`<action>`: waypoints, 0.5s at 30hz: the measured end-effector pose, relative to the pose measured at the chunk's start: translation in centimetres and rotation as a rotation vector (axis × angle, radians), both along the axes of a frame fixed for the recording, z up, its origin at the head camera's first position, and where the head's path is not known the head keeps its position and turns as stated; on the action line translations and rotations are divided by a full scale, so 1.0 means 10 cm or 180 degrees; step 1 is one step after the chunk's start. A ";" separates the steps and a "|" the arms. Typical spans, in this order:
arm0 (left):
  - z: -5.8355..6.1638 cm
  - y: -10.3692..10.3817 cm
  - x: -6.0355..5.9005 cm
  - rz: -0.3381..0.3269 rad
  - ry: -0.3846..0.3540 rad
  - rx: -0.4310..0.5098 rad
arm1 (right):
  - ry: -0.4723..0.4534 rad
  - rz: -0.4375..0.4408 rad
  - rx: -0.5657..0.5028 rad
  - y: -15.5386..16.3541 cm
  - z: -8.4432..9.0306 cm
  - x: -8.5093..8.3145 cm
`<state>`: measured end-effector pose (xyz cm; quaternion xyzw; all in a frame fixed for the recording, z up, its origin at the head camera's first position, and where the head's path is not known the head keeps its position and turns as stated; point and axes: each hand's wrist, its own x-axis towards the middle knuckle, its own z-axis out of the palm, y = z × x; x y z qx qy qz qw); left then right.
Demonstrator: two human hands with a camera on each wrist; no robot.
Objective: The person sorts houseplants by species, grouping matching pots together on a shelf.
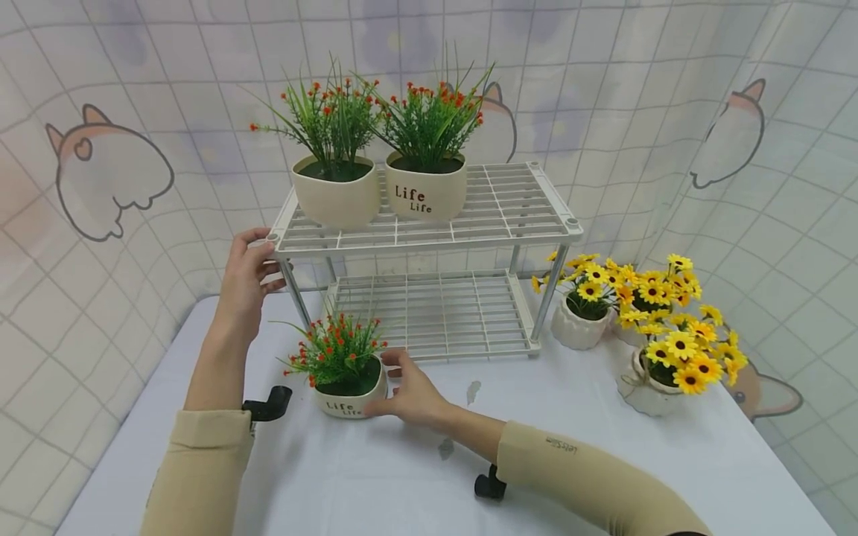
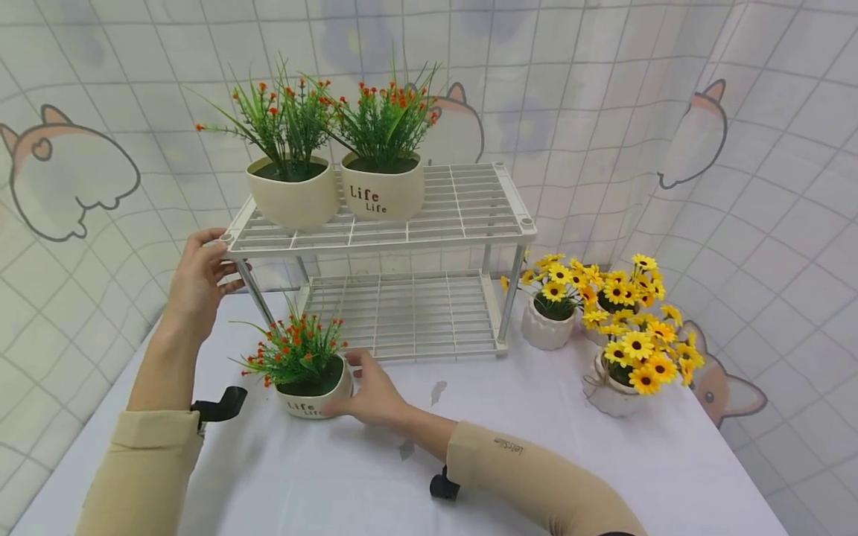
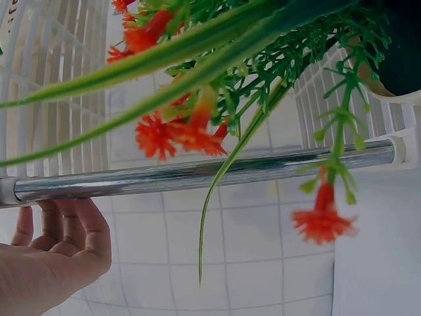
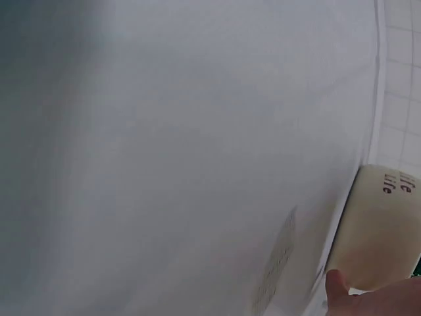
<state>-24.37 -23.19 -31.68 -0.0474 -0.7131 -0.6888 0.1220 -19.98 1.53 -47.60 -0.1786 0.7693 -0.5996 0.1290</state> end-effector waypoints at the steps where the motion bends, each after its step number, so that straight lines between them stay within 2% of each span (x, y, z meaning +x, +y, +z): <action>1: 0.00 0.00 0.00 0.0004 0.0003 0.0000 | 0.0027 -0.0012 -0.0011 -0.03 -0.01 0.00; 7: -0.01 0.00 0.01 0.0029 0.0026 -0.0044 | 0.0166 -0.0097 -0.0064 -0.14 -0.03 0.00; 15: -0.02 0.01 0.00 0.0035 0.0061 -0.0063 | 0.0304 -0.0194 0.0211 -0.20 -0.06 -0.04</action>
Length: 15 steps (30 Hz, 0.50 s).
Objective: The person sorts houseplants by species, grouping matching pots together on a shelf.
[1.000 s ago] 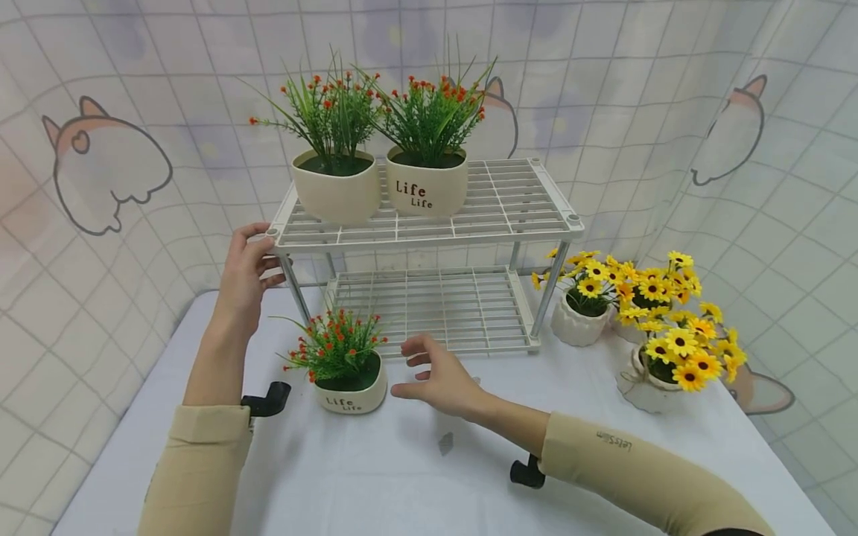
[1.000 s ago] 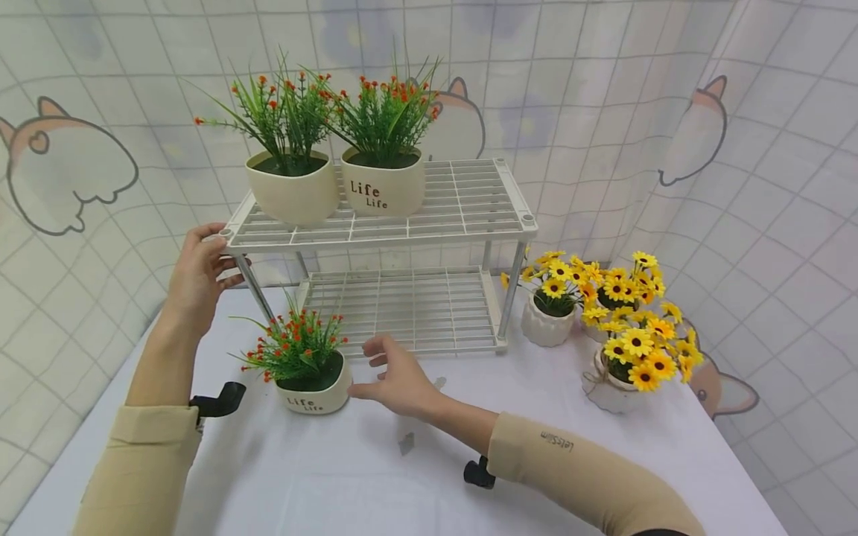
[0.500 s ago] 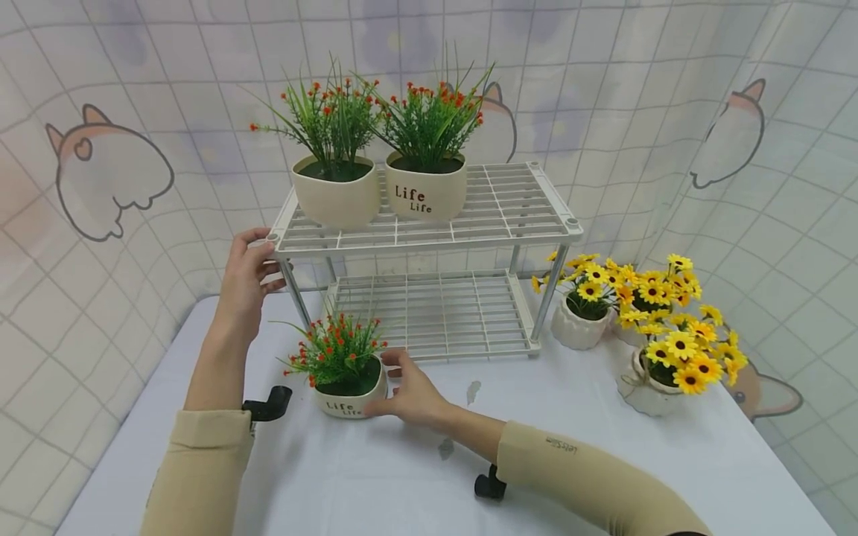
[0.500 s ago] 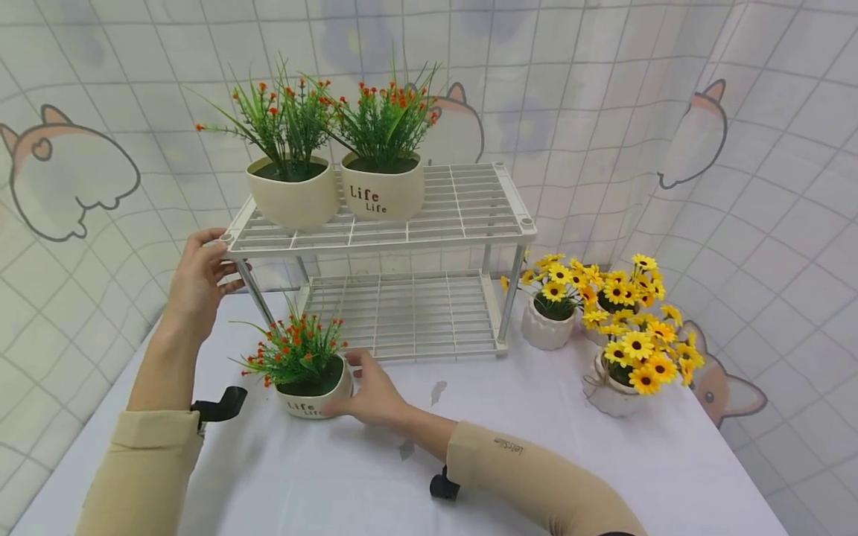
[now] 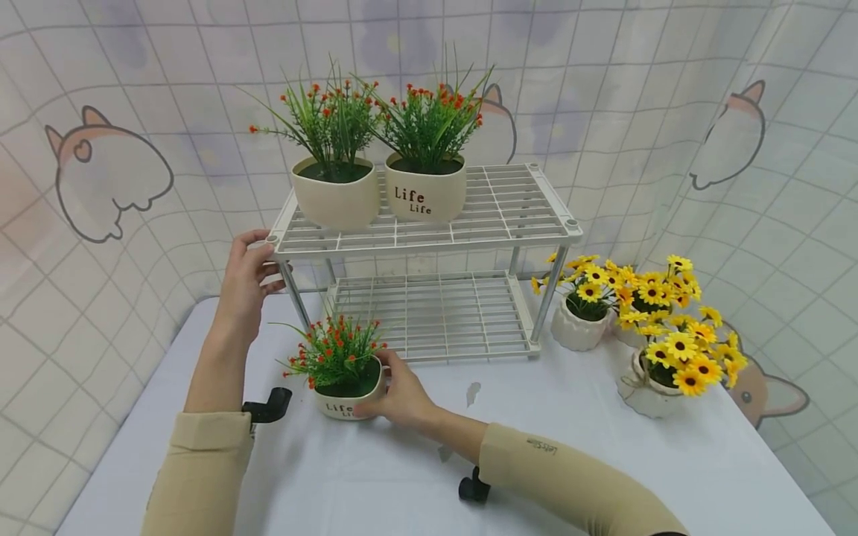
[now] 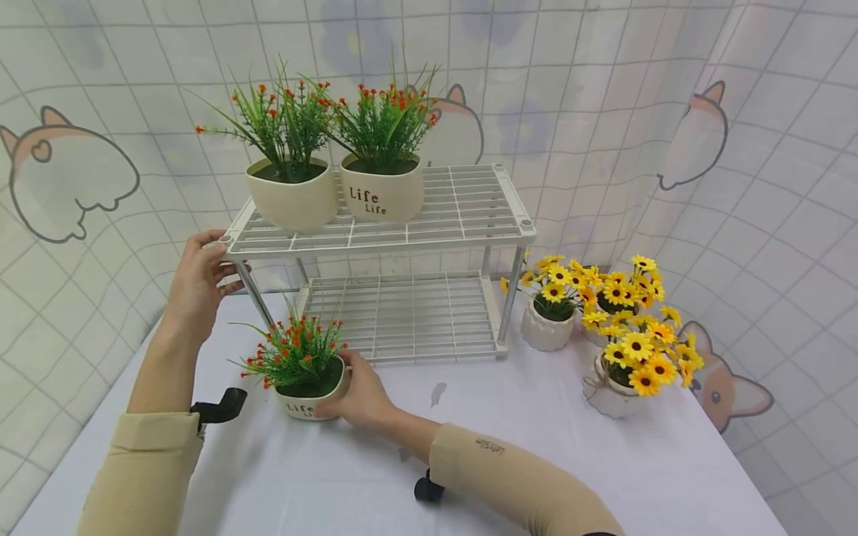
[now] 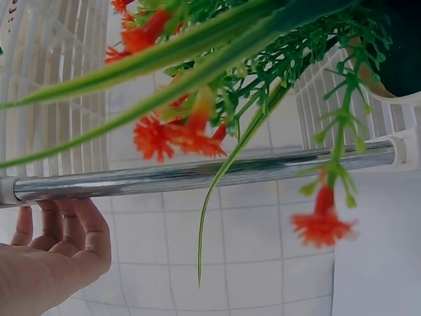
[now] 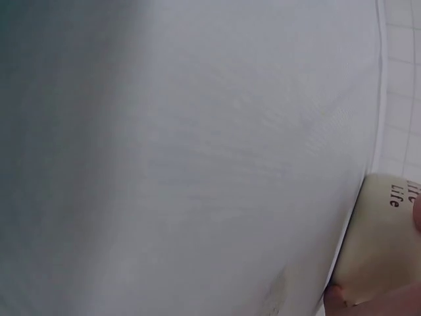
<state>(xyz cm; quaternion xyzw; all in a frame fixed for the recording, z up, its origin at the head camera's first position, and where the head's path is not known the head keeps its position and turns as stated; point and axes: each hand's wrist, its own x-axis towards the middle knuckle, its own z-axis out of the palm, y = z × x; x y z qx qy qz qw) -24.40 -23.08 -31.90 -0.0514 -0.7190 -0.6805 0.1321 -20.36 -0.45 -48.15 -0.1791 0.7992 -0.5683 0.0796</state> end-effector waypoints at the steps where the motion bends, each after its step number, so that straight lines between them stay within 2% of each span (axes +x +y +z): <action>1: 0.00 0.00 0.00 0.0004 0.0005 -0.0003 | 0.0020 -0.0005 0.0018 0.00 0.00 0.00; 15: 0.00 0.00 0.00 -0.0022 0.0009 0.0063 | 0.0038 0.0031 0.0321 0.17 0.05 0.01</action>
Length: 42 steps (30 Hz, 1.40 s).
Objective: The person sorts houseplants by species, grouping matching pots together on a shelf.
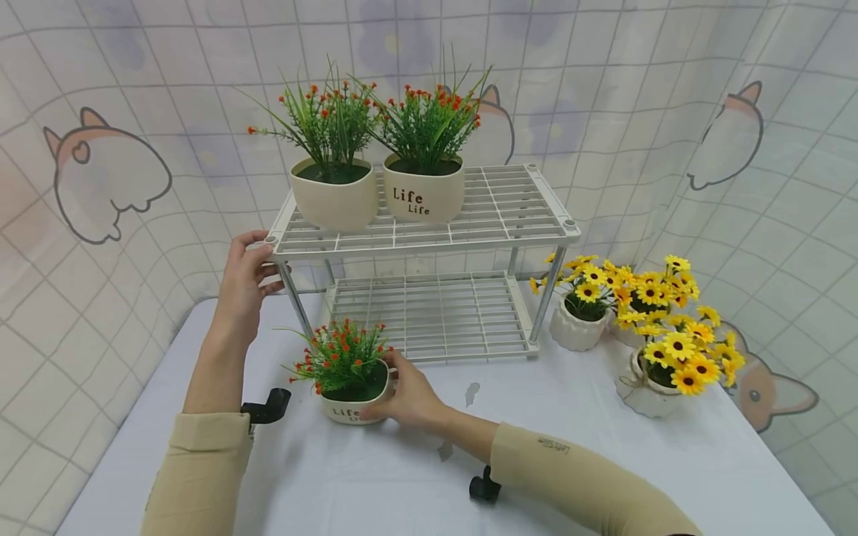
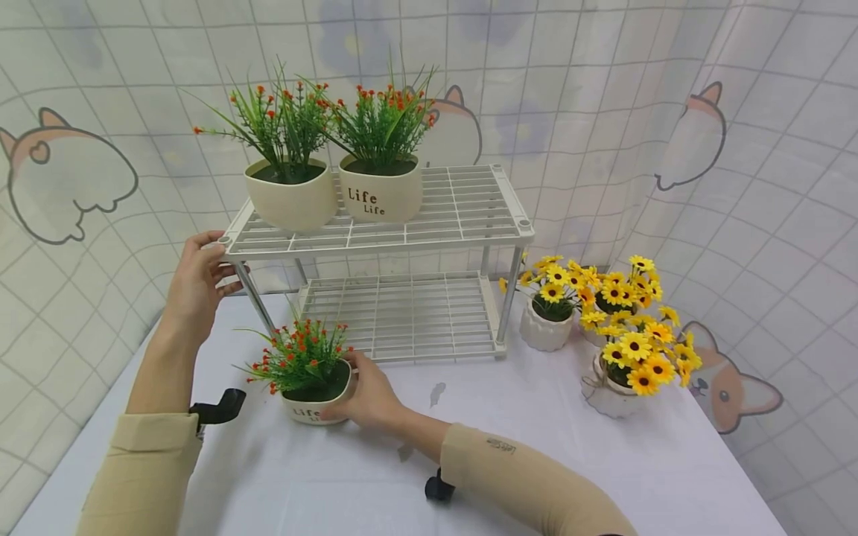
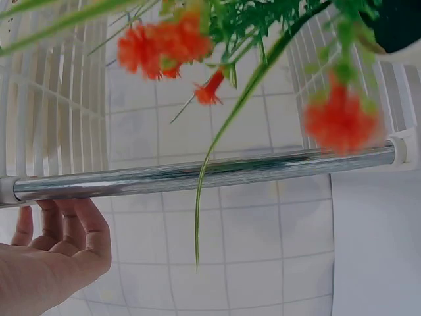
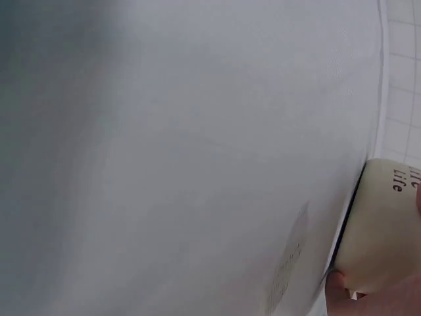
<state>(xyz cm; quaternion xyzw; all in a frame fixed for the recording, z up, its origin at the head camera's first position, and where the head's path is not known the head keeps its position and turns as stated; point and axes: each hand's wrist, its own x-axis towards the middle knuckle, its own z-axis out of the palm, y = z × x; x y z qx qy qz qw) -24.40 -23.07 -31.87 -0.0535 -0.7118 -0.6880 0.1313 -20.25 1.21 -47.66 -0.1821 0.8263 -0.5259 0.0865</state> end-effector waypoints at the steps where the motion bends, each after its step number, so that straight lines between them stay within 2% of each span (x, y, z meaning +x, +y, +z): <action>1: 0.00 0.00 0.00 0.0002 -0.0001 -0.0008 | -0.0003 0.0009 0.0007 0.02 0.00 0.00; 9: 0.00 0.00 0.01 0.0000 -0.0008 -0.0033 | -0.0021 0.0106 0.0010 0.23 0.10 0.06; 18: 0.01 0.00 0.00 -0.0010 0.0019 -0.0027 | -0.0067 0.0206 -0.0109 0.56 0.33 0.17; 24: 0.00 0.00 -0.01 0.0015 0.0015 -0.0094 | -0.0109 0.0135 -0.0073 0.78 0.46 0.21; 33: 0.00 0.00 0.00 0.0007 -0.0007 -0.0099 | -0.0333 -0.0049 -0.0087 1.14 0.66 0.34; 42: -0.01 0.00 0.00 0.0010 0.0010 -0.0095 | -0.0336 -0.0215 -0.0181 1.48 0.85 0.41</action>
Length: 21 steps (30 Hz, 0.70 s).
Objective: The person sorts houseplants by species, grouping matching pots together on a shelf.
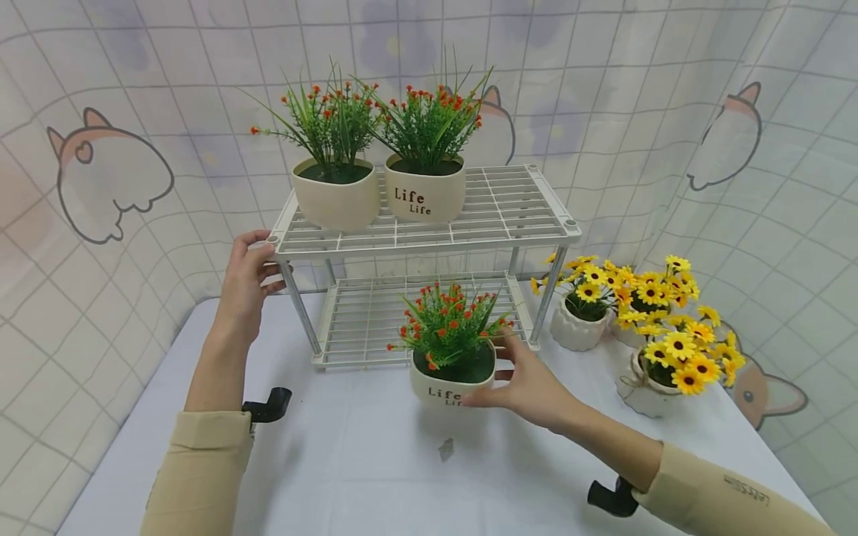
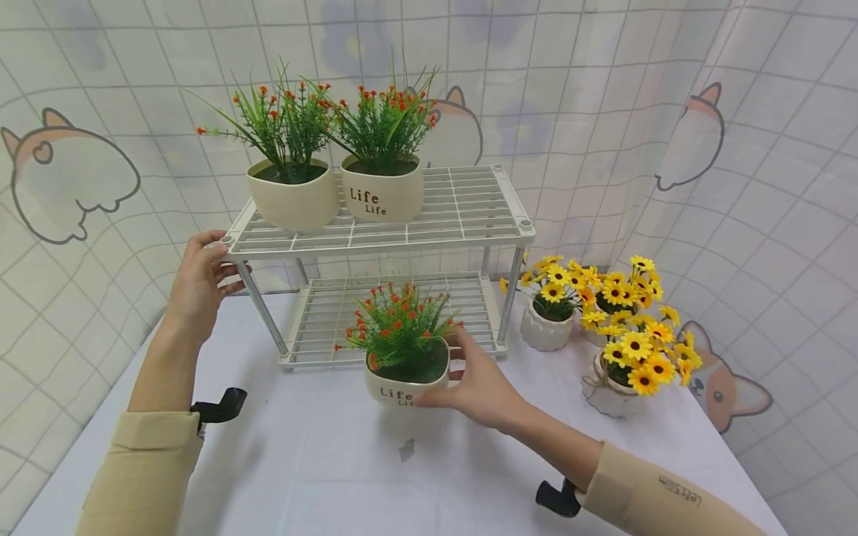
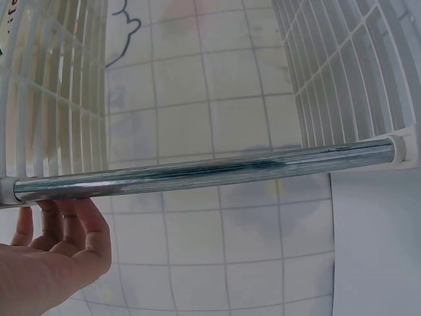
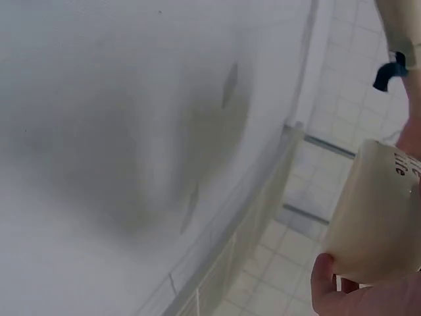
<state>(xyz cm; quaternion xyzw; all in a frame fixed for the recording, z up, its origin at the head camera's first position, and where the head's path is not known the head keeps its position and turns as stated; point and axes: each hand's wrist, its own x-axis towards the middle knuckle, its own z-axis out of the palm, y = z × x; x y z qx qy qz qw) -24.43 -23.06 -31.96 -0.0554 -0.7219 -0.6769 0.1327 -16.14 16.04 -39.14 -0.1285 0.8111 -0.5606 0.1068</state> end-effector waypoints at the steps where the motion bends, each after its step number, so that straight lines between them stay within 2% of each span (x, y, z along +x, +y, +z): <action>1: 0.00 0.00 0.00 0.0003 -0.0002 0.0004 | 0.0016 -0.0021 -0.0015 0.03 0.02 0.01; 11: -0.01 0.00 0.00 0.0016 0.0022 -0.0014 | 0.0156 -0.0257 -0.0106 0.27 0.28 0.10; 21: 0.00 0.00 0.00 0.0035 0.0019 -0.0028 | 0.0620 -0.0304 -0.0227 0.41 0.70 0.20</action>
